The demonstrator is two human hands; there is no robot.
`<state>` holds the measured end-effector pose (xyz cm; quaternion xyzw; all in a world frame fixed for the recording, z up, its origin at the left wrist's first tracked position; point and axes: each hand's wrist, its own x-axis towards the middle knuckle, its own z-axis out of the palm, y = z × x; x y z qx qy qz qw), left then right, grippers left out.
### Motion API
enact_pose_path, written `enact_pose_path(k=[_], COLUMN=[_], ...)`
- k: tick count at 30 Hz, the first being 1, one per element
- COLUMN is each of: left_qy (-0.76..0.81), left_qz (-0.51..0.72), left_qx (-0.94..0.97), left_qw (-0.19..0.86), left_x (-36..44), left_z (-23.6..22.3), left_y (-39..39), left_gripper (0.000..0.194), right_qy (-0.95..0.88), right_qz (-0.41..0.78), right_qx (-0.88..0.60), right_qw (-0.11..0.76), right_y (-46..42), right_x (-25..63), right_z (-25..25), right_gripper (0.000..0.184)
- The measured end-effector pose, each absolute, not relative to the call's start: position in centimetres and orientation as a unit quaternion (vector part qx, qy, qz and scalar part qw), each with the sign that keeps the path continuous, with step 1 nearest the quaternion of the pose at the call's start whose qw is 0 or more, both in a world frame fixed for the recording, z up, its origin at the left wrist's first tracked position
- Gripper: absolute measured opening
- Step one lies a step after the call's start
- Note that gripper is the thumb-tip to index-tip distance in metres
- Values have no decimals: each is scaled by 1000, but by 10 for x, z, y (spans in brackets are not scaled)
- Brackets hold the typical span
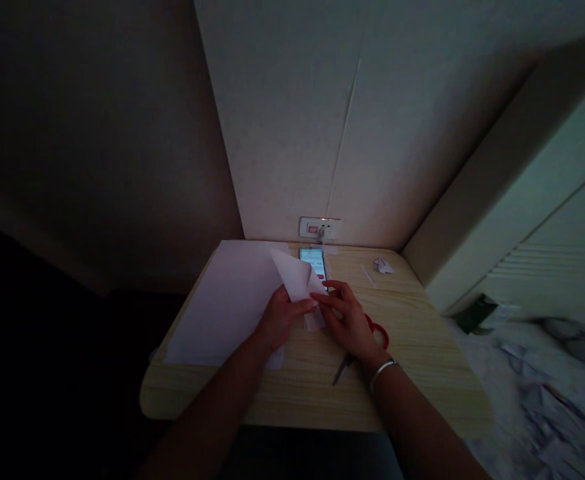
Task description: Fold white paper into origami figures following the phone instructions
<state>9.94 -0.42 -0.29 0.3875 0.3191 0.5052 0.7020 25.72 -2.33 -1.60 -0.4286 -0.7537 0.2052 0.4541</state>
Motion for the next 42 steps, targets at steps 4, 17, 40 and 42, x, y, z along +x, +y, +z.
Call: enact_pose_path(k=[4,17,40,42], left_qy=[383,375,354,363], left_qz=[482,397,601,599], left_qx=[437,522,449,450], left_qw=[655,655,558,554], left_x=[100,102,105,104], left_z=[-4,3,-10,-10], left_y=[-4,-7,-2,-2], left_gripper=[41,39,36,34], right_qy=[-681,-458,-410,-409], right_qz=[271,515,476,475], right_qx=[-454,-450,-443,-444], right_qw=[507,568,639,640], right_y=[-20,-15,-10,-11], right_x=[258,261,258,258], right_z=[-16,-18,-20,-18], right_gripper=[25,23,22,23])
